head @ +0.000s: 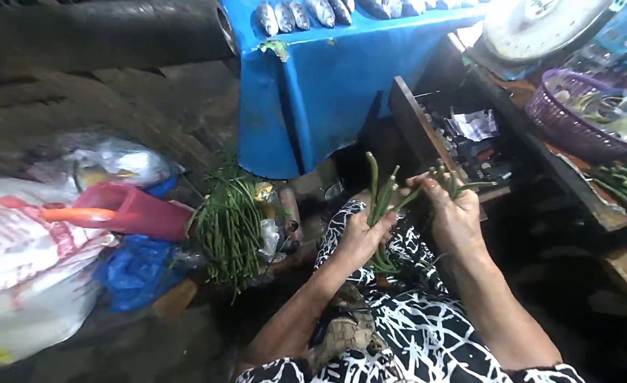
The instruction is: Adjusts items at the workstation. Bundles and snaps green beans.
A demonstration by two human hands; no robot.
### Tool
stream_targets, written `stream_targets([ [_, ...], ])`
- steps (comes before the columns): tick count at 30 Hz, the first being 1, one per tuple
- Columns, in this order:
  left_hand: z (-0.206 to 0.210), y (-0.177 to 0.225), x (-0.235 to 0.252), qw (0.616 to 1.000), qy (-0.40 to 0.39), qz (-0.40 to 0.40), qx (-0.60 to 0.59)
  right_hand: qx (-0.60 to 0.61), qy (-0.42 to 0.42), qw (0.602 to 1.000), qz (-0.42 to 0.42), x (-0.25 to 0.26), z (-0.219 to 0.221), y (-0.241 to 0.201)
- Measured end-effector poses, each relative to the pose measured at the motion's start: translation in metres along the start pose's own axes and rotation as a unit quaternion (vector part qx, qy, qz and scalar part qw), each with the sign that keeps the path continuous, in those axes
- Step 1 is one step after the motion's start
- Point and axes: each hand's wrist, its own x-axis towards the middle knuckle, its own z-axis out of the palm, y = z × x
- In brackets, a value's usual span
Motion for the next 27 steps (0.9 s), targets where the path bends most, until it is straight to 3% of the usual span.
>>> stream_targets([
  [5,-0.014,-0.014,0.008,0.994,0.062,0.075,-0.04,0.085,0.04,0.995,-0.041,0.01,-0.03,-0.007],
  [11,-0.008,-0.008,0.006,0.983,0.012,0.003,-0.183,0.208,0.017,0.975,0.082,0.003,-0.013,0.002],
  [14,-0.008,-0.006,0.005,0.985,0.012,0.004,-0.169,0.252,0.002,0.959,0.131,0.003,-0.007,0.005],
  [22,-0.001,-0.004,0.001,0.996,-0.004,0.033,-0.081,0.202,-0.086,0.962,0.161,-0.007,0.0,0.009],
  [27,-0.002,-0.002,0.0,0.996,-0.081,0.021,0.034,0.174,-0.145,0.956,0.184,-0.006,-0.004,0.008],
])
